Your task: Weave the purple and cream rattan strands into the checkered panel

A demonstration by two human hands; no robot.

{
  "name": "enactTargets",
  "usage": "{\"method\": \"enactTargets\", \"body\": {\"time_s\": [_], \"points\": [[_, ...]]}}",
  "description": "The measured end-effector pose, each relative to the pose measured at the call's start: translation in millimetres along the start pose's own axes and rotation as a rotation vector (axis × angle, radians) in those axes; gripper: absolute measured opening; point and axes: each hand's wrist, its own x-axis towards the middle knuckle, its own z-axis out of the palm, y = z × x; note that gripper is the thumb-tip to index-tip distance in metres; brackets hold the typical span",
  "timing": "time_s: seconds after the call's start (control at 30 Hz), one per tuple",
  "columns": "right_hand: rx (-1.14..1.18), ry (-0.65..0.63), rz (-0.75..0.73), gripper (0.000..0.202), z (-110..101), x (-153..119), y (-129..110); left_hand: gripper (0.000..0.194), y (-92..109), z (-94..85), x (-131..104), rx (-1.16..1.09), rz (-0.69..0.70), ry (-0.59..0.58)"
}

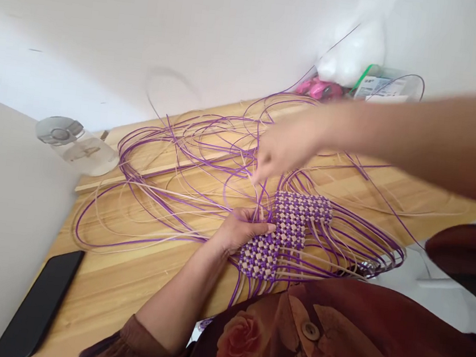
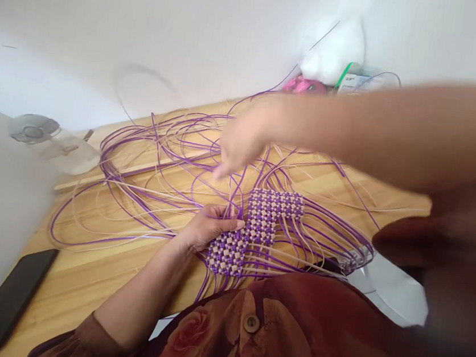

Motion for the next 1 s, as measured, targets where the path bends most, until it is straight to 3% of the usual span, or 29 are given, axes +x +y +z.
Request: {"method": "enactTargets", "body": {"time_s": [0.07,0.13,0.27,0.43,0.53,0.63,0.67,0.7,0.73,0.77,0.87,0.93,1.0], "points": [[-0.135,-0.202,0.019,0.031,19,-2,-1,0.028,-1,-0.6,1,0.007,0.028,0.016],[-0.164,-0.266,0.03,0.027,39,-7,1,0.03,-2,-1.7,3,0.016,0.045,0.029],[-0.029,-0.192,0.085,0.024,65,-15,6,0.03,-3,-2.4,5,0.035,0.065,0.046],[-0.031,-0.089,0.115,0.016,78,-6,-3,0.034,0,0.0,3,0.091,0.056,0.112],[0.179,0.101,0.044,0.019,60,18,-10,0.033,2,0.8,1,0.092,0.038,0.095],[0.69,0.517,-0.047,0.021,21,45,-16,0.03,3,0.2,0,0.049,-0.02,0.035],[0.837,0.591,-0.046,0.023,10,50,-15,0.03,2,-0.3,0,0.026,-0.033,0.029],[0.892,0.587,-0.016,0.028,2,52,-14,0.03,2,-0.9,0,0.001,-0.04,0.028],[0.855,0.502,0.038,0.033,-2,51,-11,0.03,1,-1.6,1,-0.019,-0.046,0.022],[0.739,0.336,0.097,0.036,-1,46,-6,0.031,1,-2.3,1,-0.034,-0.052,0.014],[0.361,-0.277,0.191,0.024,20,18,9,0.031,0,-3.9,2,-0.05,-0.056,-0.001],[0.321,-0.416,0.16,0.012,38,-2,16,0.03,1,-4.3,2,-0.054,-0.038,-0.005],[0.255,-0.307,0.041,0.011,51,-14,16,0.029,1,-4.0,2,-0.041,-0.031,-0.01]]}}
